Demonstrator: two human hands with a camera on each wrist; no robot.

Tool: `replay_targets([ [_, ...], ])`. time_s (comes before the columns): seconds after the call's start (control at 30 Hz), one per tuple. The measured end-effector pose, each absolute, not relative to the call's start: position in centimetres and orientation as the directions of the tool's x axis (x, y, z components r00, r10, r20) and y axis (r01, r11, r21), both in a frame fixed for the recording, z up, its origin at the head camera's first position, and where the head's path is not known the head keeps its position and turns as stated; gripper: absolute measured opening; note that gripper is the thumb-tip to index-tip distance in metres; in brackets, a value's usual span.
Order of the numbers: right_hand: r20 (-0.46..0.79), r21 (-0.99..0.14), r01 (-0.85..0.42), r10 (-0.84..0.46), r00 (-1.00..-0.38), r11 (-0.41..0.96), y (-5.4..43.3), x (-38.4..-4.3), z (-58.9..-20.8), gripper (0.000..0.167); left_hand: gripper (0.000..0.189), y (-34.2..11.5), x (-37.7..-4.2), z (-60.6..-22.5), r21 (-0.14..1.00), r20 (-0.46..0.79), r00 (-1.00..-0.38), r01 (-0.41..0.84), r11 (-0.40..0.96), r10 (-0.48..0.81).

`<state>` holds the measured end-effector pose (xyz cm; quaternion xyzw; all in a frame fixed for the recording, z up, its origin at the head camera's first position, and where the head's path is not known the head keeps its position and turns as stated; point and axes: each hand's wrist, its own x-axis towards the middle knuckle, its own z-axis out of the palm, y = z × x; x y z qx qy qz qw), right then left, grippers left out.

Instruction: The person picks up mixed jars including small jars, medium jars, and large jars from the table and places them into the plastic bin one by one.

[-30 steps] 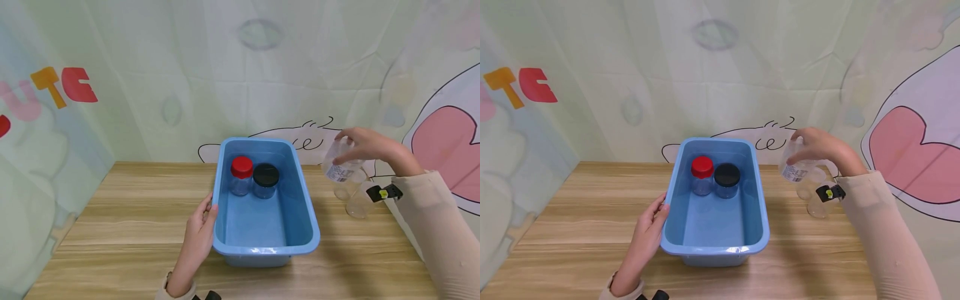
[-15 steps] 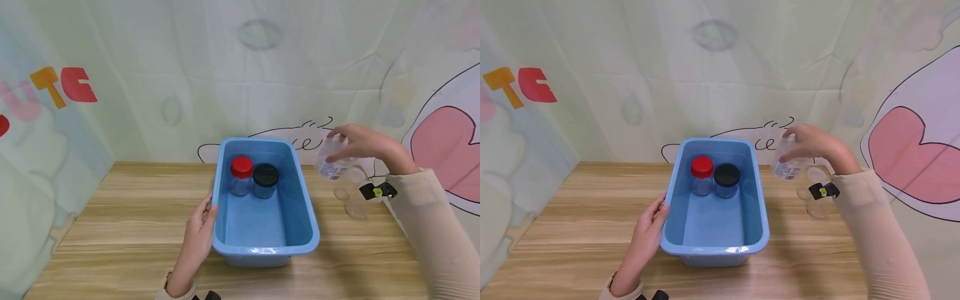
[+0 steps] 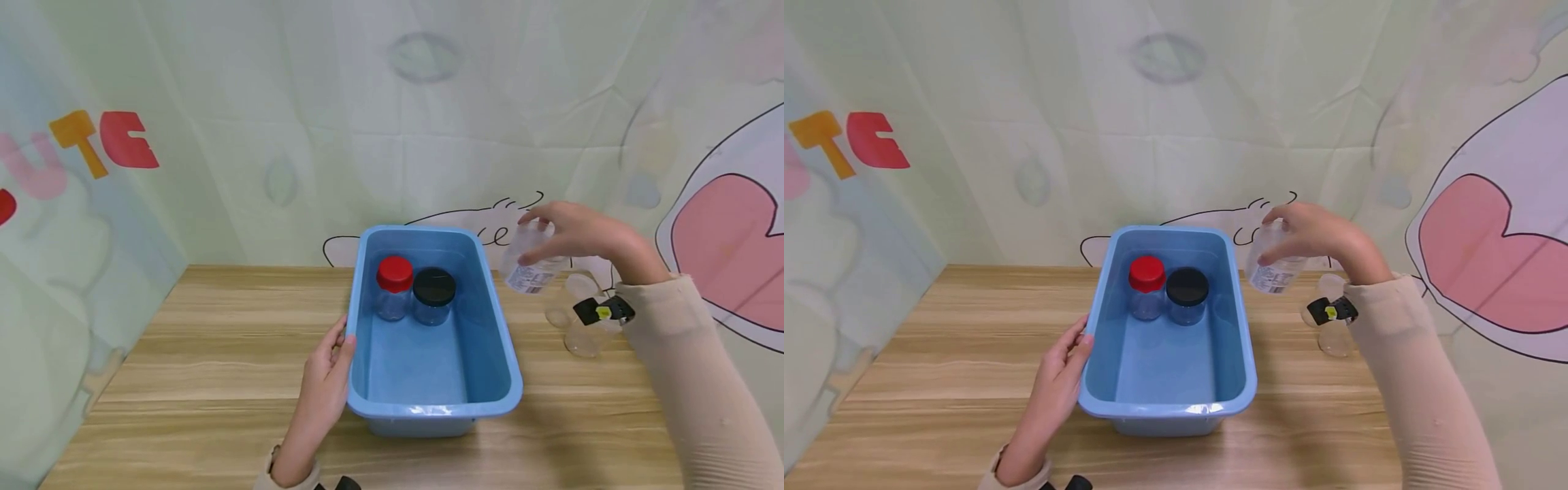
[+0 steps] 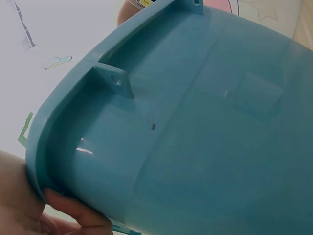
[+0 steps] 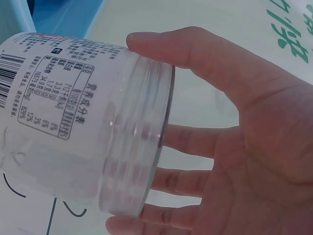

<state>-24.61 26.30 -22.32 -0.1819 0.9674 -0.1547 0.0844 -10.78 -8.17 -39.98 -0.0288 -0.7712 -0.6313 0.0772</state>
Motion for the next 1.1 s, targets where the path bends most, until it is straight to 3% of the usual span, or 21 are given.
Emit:
replay_targets([
  [1.1, -0.1, -0.393, -0.362, -0.43, -0.897, 0.846, 22.6, -24.8, -21.9, 0.066, 0.047, -8.1, -10.9, -39.9, 0.97, 0.143, -0.989, 0.131, 0.202, -0.046],
])
